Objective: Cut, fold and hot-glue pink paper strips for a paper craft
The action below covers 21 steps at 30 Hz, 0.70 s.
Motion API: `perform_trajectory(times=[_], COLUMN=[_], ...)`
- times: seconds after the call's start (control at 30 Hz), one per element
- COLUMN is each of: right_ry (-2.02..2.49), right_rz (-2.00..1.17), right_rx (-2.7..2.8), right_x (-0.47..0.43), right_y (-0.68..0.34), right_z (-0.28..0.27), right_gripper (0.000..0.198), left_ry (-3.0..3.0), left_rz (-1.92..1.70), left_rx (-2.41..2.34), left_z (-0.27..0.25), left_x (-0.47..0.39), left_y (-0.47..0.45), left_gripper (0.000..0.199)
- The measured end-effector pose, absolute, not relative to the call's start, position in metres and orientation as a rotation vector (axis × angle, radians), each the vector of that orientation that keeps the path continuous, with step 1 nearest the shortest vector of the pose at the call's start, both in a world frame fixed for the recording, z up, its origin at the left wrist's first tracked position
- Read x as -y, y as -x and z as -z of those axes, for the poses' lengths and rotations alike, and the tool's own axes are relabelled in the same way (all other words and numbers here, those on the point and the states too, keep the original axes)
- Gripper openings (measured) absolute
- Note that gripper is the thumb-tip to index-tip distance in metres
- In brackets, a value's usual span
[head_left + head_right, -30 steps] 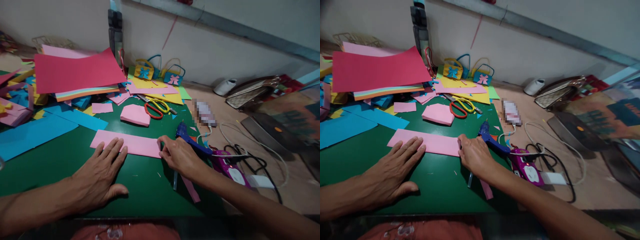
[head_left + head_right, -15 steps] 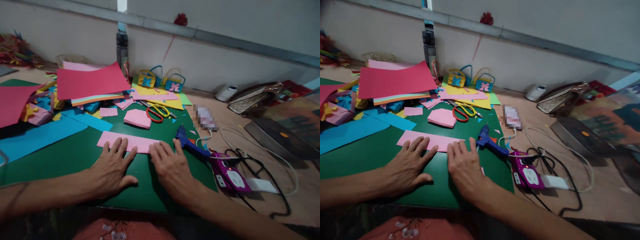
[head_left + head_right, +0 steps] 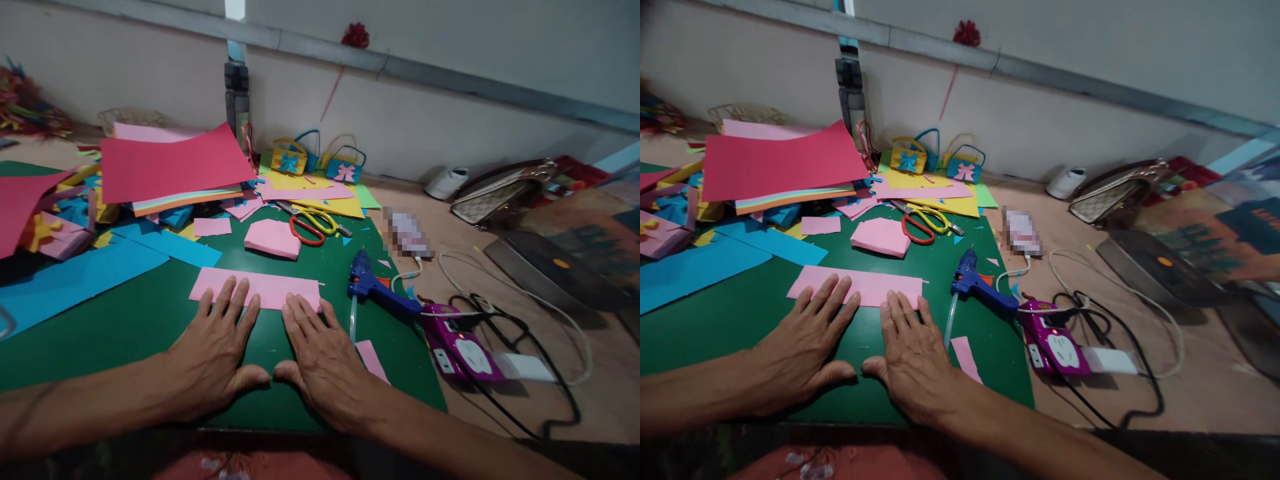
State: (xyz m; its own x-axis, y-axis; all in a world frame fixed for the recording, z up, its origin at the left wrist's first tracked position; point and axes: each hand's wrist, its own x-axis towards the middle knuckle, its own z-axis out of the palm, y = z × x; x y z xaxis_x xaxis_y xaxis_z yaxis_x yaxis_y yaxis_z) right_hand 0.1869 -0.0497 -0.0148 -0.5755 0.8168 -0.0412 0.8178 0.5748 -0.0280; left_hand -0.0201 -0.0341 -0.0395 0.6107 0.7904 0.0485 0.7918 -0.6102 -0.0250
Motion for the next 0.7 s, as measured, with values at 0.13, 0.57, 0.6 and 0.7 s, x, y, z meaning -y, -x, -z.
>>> perform_trajectory(times=[0.13,0.57,0.6,0.7], right_ry=[-1.484,-1.58,-1.591,-1.603], right_rz=[-0.077,-0.45,-0.469,-0.501], right_rx=[-2.743,-2.763,-2.753,-2.731], right_x=[0.052,0.053,0.053,0.052], right_y=[-0.203,-0.214,-0.215,-0.215], right_z=[0.017,0.017,0.017,0.016], right_gripper=[0.07,0.06,0.059,0.055], left_ry=[2.72,2.5,2.485,2.467], left_rz=[0.121,0.184,0.173,0.214], left_rx=[1.332,1.384,1.406,1.433], left_z=[0.044,0.039,0.034,0.019], left_x=[0.031,0.029,0.029,0.032], left_y=[0.04,0.096,0.095,0.082], left_gripper=[0.095,0.083,0.083,0.08])
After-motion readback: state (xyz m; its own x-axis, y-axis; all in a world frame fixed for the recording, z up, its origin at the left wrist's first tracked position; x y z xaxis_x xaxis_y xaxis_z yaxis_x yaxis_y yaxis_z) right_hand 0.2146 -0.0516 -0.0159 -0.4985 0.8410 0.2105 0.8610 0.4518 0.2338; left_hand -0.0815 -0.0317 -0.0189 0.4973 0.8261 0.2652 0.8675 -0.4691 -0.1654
